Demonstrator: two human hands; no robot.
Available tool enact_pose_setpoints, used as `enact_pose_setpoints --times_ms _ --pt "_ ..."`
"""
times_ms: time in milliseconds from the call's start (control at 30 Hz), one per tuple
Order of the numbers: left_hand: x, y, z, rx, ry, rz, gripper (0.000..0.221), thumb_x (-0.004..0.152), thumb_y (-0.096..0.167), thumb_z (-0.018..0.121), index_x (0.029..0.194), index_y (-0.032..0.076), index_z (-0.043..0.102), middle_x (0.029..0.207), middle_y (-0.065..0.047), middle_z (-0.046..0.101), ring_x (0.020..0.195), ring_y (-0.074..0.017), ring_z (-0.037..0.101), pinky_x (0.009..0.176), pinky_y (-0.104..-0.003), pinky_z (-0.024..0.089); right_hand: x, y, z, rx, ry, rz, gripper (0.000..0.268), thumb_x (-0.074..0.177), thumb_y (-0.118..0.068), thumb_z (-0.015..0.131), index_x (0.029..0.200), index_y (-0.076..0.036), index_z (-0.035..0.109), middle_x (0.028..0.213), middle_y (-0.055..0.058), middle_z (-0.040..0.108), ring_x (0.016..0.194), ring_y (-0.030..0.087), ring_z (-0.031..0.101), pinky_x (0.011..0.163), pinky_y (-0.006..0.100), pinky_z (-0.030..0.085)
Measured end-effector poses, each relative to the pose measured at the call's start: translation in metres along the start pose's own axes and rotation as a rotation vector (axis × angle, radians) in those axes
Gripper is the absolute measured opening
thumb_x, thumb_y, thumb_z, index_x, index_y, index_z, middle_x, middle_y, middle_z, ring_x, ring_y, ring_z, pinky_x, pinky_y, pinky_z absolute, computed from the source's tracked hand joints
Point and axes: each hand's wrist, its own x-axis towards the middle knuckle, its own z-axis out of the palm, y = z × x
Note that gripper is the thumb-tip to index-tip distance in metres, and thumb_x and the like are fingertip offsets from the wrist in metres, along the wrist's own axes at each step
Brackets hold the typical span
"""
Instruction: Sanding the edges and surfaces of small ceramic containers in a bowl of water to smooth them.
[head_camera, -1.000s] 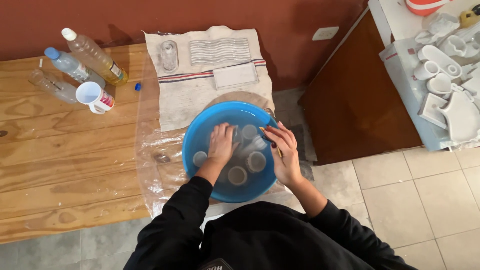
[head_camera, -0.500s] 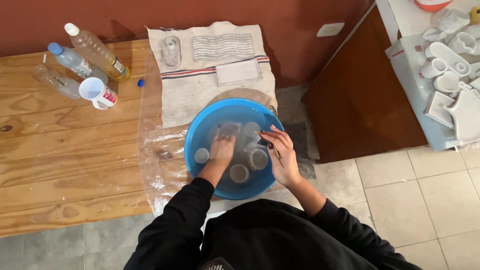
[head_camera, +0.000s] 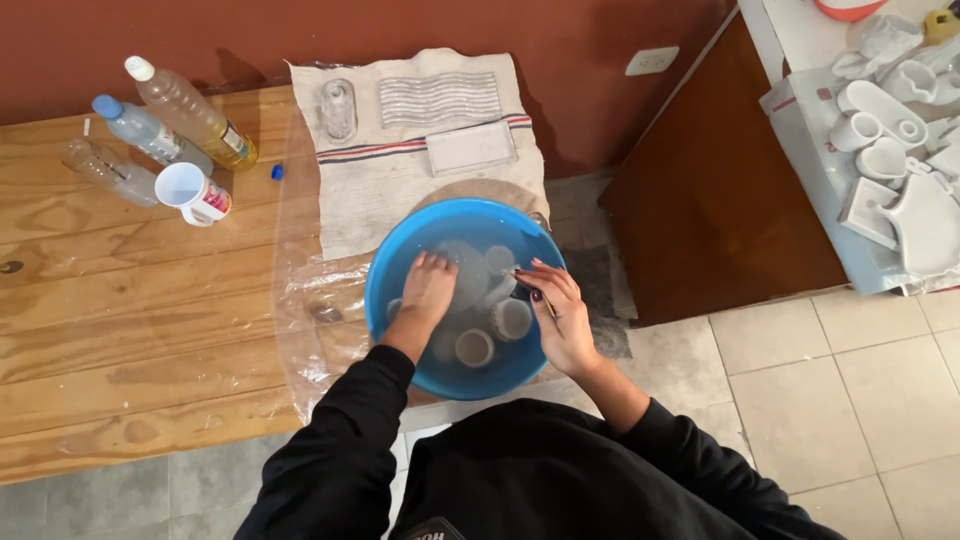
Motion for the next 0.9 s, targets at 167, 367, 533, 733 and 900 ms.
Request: enact_pose_setpoints --times_ms 167,367,533,733,900 --pt "-0.004 0.008 -0.019 0.039 -0.110 -0.050 0.029 0.091 0.014 0.049 0.106 0.007 0.073 0.094 -0.010 0.077 0.095 -0.0250 0.073 0.117 -0.045 0.036 -0.001 0.004 0.003 0.010 -0.010 0.026 0.027 0.101 -0.004 0.053 0.123 -0.005 0.070 0.128 0.012 0.070 0.136 0.032 0.056 0.119 0.046 0.036" --pt "0.000 -0.005 -0.034 -0.133 -0.300 -0.151 0.024 0.095 0.019 0.053 0.093 0.015 0.076 0.094 -0.010 0.075 0.102 -0.0276 0.070 0.119 -0.046 0.035 -0.001 0.003 0.005 0.002 -0.037 0.031 0.026 0.101 -0.005 0.054 0.121 -0.005 0.070 0.126 0.013 0.070 0.136 0.032 0.057 0.120 0.049 0.032" --pt "0.002 -0.008 -0.069 -0.114 -0.243 0.002 0.017 0.085 0.018 0.062 0.088 0.013 0.077 0.100 -0.008 0.073 0.117 -0.0286 0.062 0.118 -0.045 0.033 -0.003 0.003 0.006 -0.002 -0.045 0.041 0.026 0.101 -0.005 0.054 0.121 -0.005 0.070 0.125 0.013 0.071 0.136 0.032 0.057 0.120 0.050 0.032" --pt "-0.002 -0.017 -0.046 -0.001 -0.443 0.139 0.043 0.067 0.017 0.071 0.108 0.005 0.075 0.114 -0.014 0.070 0.120 -0.0287 0.058 0.115 -0.048 0.029 -0.009 0.005 0.008 0.039 -0.054 0.041 0.024 0.101 -0.006 0.054 0.120 -0.005 0.069 0.124 0.012 0.071 0.135 0.032 0.058 0.118 0.048 0.036" --pt "0.015 -0.020 -0.059 -0.134 -0.495 -0.102 0.021 0.087 0.012 0.069 0.106 0.016 0.078 0.118 -0.015 0.070 0.118 -0.0366 0.062 0.099 -0.047 0.049 -0.004 0.004 0.006 0.015 -0.050 0.039 0.024 0.101 -0.004 0.054 0.119 -0.004 0.070 0.124 0.014 0.072 0.133 0.033 0.059 0.119 0.049 0.034"
